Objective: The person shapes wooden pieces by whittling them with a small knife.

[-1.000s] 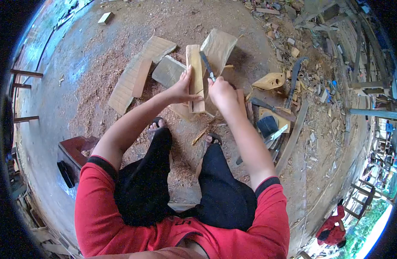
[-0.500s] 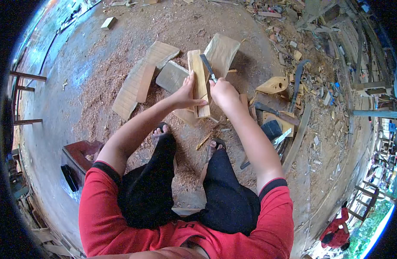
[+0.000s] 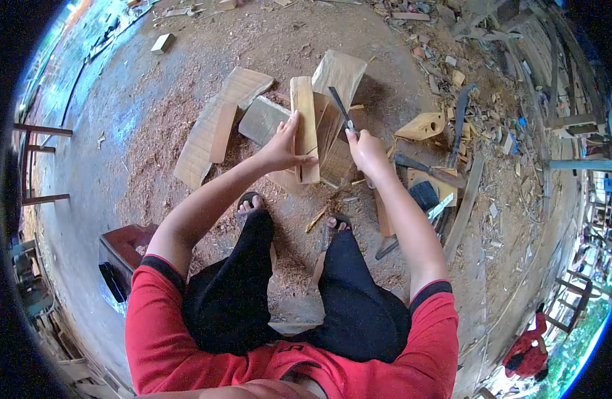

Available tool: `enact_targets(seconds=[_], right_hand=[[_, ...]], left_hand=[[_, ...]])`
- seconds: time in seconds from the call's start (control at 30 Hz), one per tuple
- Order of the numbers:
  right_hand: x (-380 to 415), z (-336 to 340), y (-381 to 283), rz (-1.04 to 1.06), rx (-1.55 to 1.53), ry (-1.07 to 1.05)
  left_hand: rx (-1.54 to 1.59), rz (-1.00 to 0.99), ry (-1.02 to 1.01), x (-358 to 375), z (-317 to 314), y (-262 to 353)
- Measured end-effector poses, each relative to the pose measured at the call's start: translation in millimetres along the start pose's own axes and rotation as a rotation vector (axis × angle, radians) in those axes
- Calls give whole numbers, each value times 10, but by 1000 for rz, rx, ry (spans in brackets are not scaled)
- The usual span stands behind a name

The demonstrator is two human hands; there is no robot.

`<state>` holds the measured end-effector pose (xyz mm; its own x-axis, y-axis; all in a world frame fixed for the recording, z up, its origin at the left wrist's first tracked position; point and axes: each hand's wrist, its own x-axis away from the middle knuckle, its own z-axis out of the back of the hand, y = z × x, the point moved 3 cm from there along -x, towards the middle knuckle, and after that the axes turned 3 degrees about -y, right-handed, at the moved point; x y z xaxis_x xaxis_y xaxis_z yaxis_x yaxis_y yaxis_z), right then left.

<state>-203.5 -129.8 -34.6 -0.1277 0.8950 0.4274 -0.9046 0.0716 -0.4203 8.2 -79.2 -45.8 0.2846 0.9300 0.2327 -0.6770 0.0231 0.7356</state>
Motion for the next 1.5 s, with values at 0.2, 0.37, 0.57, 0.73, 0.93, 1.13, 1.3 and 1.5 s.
enact_targets(seconds=[0.2, 0.37, 0.57, 0.73, 0.93, 1.13, 1.3, 1.5], right_hand=[[141, -84, 128, -102, -189, -162], [60, -180, 292, 41, -38, 13], [81, -185, 339, 99, 38, -42], [201, -85, 288, 54, -20, -53], [315, 41, 205, -19, -231, -142], [369, -36, 147, -10, -414, -225], [472, -62, 16, 56, -479, -264], [599, -44, -130, 61, -470, -270]], left_hand=[[74, 372, 153, 69, 203, 243], [-221, 418, 19, -47, 364, 460], [-275, 407, -65, -226, 285, 434], [23, 411, -6, -331, 287, 144], [242, 166, 147, -305, 197, 208], [-35, 23, 228, -120, 216, 462], [-551, 85, 68, -102, 274, 423], [-354, 179, 42, -17, 236, 305]])
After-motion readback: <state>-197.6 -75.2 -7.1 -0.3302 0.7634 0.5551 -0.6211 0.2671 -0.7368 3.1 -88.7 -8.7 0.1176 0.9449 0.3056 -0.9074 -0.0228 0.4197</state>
